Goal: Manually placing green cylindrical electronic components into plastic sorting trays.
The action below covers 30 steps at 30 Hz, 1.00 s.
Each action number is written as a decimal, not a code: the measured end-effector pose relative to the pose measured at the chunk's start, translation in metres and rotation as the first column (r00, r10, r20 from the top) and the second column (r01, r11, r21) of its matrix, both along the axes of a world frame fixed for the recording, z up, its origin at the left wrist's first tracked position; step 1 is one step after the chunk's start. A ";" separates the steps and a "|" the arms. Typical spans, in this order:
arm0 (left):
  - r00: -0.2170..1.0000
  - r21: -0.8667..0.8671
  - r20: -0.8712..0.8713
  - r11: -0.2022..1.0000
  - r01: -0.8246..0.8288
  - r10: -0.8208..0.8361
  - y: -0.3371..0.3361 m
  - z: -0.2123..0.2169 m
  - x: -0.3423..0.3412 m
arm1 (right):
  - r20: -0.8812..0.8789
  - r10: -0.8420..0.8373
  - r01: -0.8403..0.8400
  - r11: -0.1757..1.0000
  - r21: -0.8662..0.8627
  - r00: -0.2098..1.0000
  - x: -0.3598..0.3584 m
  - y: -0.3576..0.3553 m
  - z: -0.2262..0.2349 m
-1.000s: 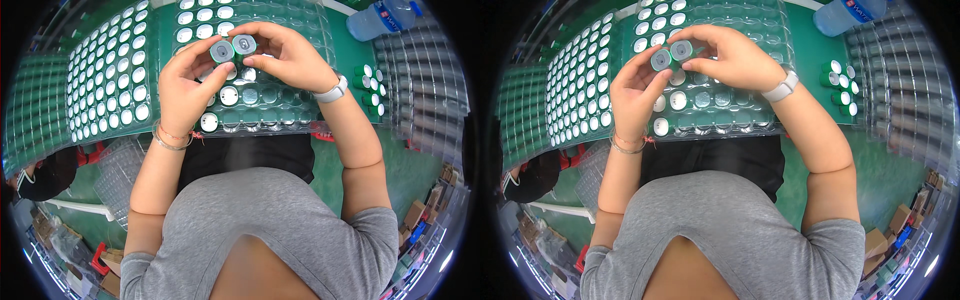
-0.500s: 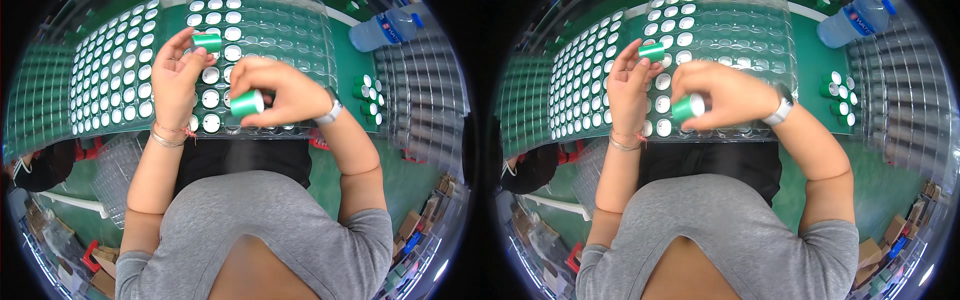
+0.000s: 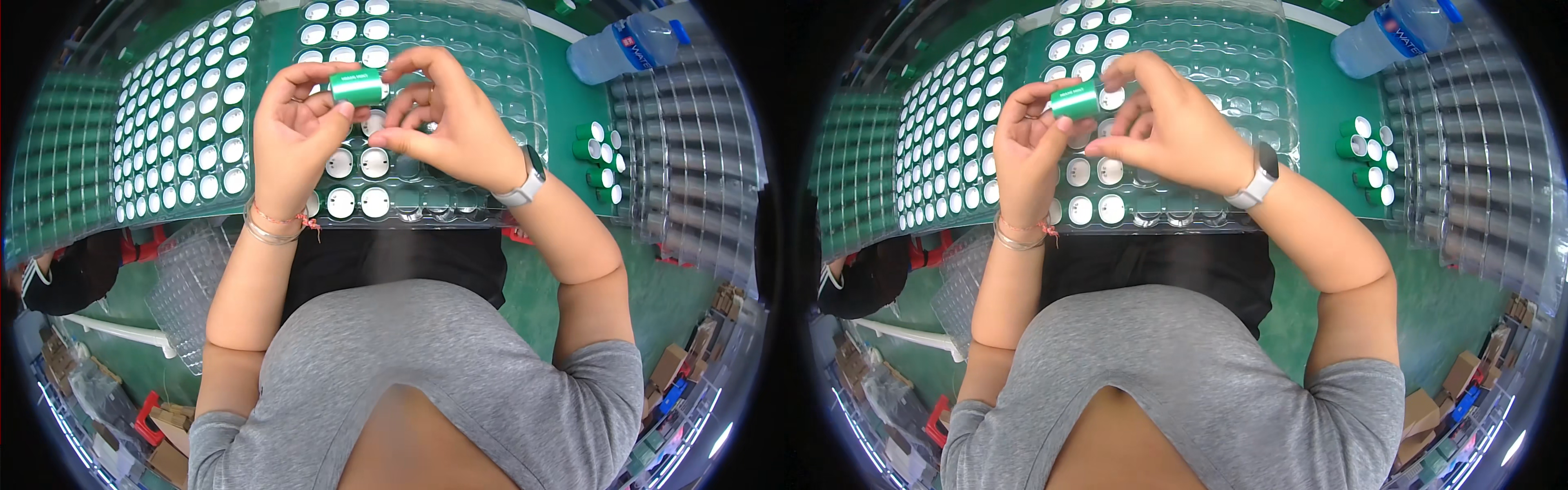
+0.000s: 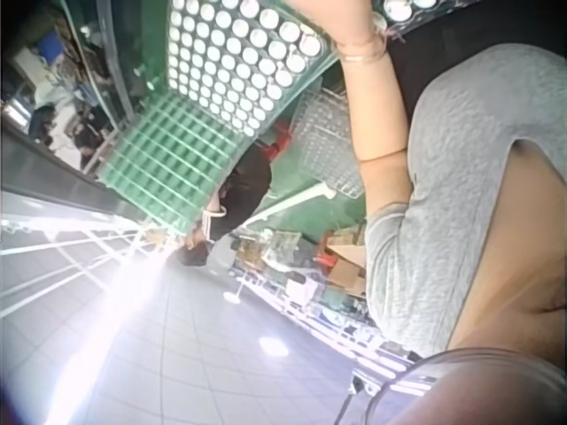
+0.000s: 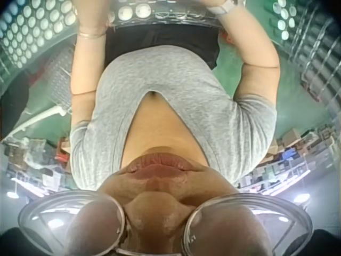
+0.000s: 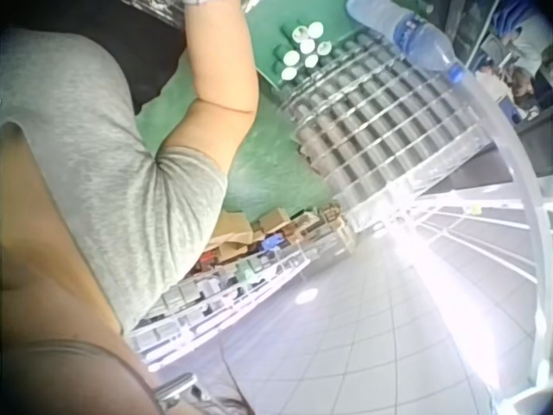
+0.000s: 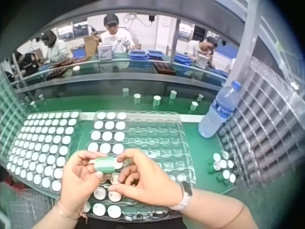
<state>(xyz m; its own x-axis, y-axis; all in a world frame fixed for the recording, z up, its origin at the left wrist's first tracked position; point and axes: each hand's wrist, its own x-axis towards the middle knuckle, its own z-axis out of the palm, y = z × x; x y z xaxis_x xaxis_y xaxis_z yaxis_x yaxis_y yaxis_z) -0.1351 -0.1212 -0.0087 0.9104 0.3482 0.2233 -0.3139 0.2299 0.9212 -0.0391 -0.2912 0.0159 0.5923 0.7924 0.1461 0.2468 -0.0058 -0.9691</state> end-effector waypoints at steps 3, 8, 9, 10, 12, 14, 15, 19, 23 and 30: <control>0.995 0.000 0.036 0.996 0.090 -0.090 -0.005 0.003 -0.003 | -0.074 0.076 -0.067 0.991 0.118 0.994 0.007 0.002 -0.008; 0.989 0.063 0.050 0.988 0.138 -0.141 -0.004 0.000 -0.005 | 0.037 0.276 -0.278 0.954 0.108 0.960 0.020 -0.015 0.000; 0.991 0.043 0.060 0.992 0.121 -0.124 -0.004 -0.001 -0.005 | -0.076 0.363 -0.349 0.924 0.157 0.929 0.018 -0.018 0.002; 0.995 0.040 0.001 0.994 0.101 -0.101 -0.003 -0.003 -0.006 | 0.118 0.427 -0.439 0.893 0.101 0.896 0.019 -0.017 0.006; 0.996 0.074 -0.044 0.994 0.084 -0.081 -0.003 -0.001 -0.006 | 0.294 0.513 -0.526 0.849 -0.040 0.806 0.015 -0.018 0.009; 0.997 0.121 -0.068 0.991 0.052 -0.044 -0.004 -0.002 -0.003 | 0.350 0.530 -0.526 0.843 -0.114 0.773 0.012 -0.018 0.001; 0.997 0.121 -0.065 0.991 0.058 -0.051 -0.005 -0.003 -0.002 | 0.403 0.551 -0.523 0.831 -0.189 0.731 0.011 -0.018 0.000; 0.998 0.212 -0.064 0.977 0.022 -0.008 -0.002 -0.002 0.000 | 0.476 0.615 -0.454 0.787 -0.418 0.629 0.007 -0.017 0.007; 0.996 0.148 -0.094 0.989 0.009 0.005 -0.008 0.006 -0.003 | 0.532 0.529 -0.387 0.848 -0.362 0.661 0.001 -0.020 0.012; 0.992 0.433 -0.120 0.901 0.020 0.036 -0.011 -0.001 -0.003 | 0.410 0.289 -0.230 0.955 -0.188 0.865 0.012 -0.015 0.010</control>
<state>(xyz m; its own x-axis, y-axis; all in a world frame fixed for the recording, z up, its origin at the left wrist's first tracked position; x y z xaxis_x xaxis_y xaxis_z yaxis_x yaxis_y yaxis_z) -0.1384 -0.1324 -0.0101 0.9378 0.2499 0.2411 -0.1929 -0.2024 0.9601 -0.0272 -0.3060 0.0263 0.2649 0.9379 0.2240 0.6470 -0.0007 -0.7625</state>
